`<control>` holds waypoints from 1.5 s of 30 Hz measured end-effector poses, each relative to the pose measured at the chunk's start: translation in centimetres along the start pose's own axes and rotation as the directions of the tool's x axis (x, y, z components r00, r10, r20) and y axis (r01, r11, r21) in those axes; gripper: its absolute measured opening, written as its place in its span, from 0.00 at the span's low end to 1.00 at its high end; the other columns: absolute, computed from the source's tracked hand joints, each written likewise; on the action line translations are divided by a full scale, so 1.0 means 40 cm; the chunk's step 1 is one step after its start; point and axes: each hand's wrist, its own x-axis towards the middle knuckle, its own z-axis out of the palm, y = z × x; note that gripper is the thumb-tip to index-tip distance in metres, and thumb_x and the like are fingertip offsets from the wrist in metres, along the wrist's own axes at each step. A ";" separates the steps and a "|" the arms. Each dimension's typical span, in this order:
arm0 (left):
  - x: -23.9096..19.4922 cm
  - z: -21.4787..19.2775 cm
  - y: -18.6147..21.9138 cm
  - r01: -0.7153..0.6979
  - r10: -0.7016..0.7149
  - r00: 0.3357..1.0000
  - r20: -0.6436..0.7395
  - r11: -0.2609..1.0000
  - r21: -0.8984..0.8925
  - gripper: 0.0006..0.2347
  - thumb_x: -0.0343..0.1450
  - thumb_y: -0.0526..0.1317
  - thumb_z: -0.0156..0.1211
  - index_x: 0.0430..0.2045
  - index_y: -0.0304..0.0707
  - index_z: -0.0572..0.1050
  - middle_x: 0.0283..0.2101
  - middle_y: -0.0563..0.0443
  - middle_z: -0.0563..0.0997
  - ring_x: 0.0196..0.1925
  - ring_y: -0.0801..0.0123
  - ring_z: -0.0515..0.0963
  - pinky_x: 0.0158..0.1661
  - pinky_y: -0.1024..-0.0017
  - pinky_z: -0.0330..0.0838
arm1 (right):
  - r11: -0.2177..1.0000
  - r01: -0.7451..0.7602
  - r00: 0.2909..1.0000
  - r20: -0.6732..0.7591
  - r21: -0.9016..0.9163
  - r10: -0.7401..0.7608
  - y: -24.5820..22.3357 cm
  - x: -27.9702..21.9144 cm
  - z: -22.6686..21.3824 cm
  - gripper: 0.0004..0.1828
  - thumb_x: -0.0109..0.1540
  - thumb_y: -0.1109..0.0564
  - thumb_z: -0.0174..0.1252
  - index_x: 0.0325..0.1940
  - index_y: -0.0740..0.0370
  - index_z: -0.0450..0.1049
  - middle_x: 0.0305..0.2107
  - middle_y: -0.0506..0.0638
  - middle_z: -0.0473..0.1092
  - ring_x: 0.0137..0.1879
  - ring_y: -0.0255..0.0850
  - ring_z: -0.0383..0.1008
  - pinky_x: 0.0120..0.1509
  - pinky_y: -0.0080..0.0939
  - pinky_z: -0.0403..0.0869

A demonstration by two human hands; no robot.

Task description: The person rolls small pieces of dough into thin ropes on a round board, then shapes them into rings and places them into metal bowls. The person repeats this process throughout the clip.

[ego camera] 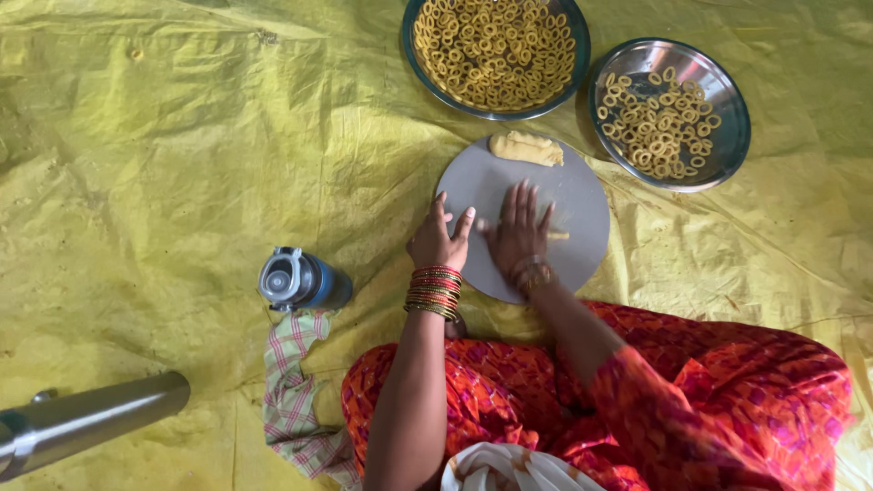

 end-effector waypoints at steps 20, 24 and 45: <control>0.017 0.015 -0.004 0.001 -0.001 1.000 -0.021 1.000 -0.015 0.30 0.70 0.64 0.52 0.66 0.53 0.63 0.53 0.52 0.82 0.55 0.57 0.80 0.58 0.44 0.63 | 0.994 0.109 0.993 0.033 0.024 -0.110 -0.048 -0.117 0.046 0.52 0.63 0.36 0.49 0.78 0.68 0.37 0.76 0.64 0.37 0.82 0.54 0.30 0.80 0.67 0.35; 0.008 0.019 0.003 0.013 -0.013 0.999 0.031 1.000 0.008 0.30 0.71 0.64 0.51 0.66 0.53 0.62 0.54 0.53 0.82 0.56 0.57 0.79 0.59 0.39 0.61 | 0.916 0.242 0.882 0.321 0.319 -0.345 -0.007 -0.281 0.001 0.48 0.67 0.37 0.43 0.79 0.65 0.30 0.77 0.62 0.30 0.82 0.50 0.25 0.80 0.60 0.34; 0.005 0.015 0.008 0.019 -0.019 0.999 0.050 1.000 -0.002 0.30 0.71 0.64 0.50 0.66 0.54 0.62 0.55 0.52 0.81 0.58 0.58 0.79 0.61 0.40 0.59 | 0.967 0.146 0.910 0.411 -0.208 -0.049 -0.028 -0.273 -0.013 0.54 0.66 0.26 0.34 0.78 0.69 0.28 0.76 0.63 0.26 0.81 0.52 0.25 0.81 0.59 0.35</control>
